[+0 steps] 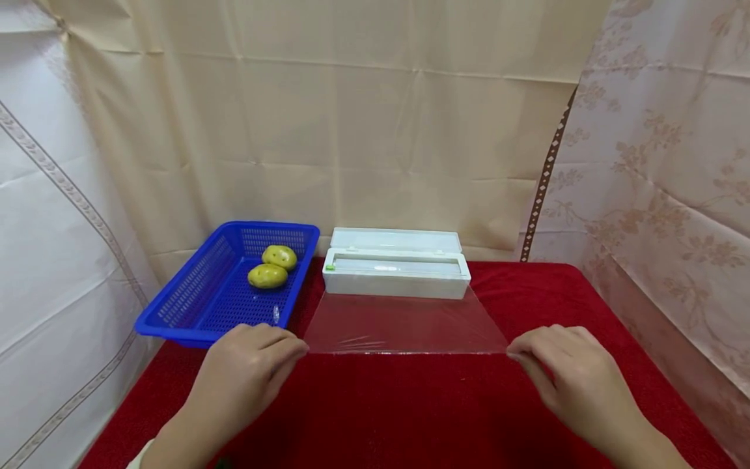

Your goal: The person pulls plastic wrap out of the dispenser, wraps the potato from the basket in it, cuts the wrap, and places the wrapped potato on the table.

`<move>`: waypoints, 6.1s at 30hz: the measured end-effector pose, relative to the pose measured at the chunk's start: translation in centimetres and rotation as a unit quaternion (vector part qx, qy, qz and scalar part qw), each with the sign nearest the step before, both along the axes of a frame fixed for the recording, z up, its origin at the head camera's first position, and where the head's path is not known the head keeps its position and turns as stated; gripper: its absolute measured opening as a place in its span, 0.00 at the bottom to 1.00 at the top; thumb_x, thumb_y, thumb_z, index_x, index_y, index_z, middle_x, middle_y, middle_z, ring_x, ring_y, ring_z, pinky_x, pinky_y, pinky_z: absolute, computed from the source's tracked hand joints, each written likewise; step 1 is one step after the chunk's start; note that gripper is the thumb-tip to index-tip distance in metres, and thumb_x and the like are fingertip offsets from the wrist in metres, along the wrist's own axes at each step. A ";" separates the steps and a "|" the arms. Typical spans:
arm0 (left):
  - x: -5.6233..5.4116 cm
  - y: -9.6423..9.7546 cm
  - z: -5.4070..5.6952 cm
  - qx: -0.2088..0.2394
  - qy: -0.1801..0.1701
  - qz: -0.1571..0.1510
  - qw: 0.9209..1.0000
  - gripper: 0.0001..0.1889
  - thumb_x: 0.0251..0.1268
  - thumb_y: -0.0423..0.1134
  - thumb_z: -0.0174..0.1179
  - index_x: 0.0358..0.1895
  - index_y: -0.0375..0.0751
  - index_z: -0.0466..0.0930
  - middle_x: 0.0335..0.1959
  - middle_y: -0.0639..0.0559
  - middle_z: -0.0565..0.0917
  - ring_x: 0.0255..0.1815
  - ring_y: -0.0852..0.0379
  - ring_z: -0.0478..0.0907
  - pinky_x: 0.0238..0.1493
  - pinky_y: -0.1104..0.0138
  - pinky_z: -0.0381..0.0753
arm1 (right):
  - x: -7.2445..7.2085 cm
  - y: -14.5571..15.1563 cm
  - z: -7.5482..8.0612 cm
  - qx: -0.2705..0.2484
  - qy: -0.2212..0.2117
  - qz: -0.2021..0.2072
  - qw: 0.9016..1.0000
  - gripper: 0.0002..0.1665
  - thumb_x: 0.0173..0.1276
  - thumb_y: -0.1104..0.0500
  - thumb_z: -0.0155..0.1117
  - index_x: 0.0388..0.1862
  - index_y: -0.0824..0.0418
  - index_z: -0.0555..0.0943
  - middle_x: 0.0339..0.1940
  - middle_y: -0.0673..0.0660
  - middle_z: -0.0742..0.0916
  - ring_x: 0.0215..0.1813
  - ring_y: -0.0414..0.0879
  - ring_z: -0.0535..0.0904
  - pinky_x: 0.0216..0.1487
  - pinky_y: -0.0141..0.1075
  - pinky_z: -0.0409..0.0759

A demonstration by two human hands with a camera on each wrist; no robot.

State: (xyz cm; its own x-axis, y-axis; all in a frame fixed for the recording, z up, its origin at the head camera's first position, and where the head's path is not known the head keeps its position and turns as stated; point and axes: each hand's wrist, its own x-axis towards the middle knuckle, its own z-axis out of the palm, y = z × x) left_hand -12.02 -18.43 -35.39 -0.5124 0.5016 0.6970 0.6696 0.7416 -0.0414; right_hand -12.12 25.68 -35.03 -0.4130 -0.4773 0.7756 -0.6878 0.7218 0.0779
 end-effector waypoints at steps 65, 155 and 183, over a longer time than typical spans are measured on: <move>-1.8 1.6 -9.8 -0.124 -0.225 -0.004 0.966 0.08 0.58 0.45 0.72 0.26 0.61 0.82 0.27 0.66 0.81 0.29 0.62 0.82 0.29 0.61 0.77 | -12.3 -0.9 -9.4 -0.102 -0.535 -0.054 0.837 0.16 0.59 0.60 0.79 0.46 0.61 0.87 0.28 0.52 0.83 0.31 0.44 0.76 0.30 0.36 0.76; -25.6 -11.3 -3.8 0.148 -0.330 0.173 0.916 0.25 0.66 0.44 0.69 0.61 0.32 0.80 0.63 0.27 0.78 0.65 0.31 0.73 0.66 0.38 0.71 | -14.1 0.2 -12.7 -0.135 -0.563 -0.085 0.811 0.25 0.54 0.60 0.83 0.53 0.57 0.89 0.25 0.53 0.78 0.30 0.46 0.72 0.28 0.35 0.71; -25.9 -11.6 -5.2 0.093 -0.513 0.232 0.821 0.48 0.57 0.57 0.75 0.70 0.24 0.67 0.67 0.24 0.73 0.67 0.29 0.72 0.69 0.41 0.71 | -13.9 0.2 -12.4 -0.138 -0.566 -0.092 0.807 0.25 0.55 0.60 0.83 0.54 0.56 0.88 0.26 0.54 0.79 0.30 0.46 0.73 0.28 0.36 0.71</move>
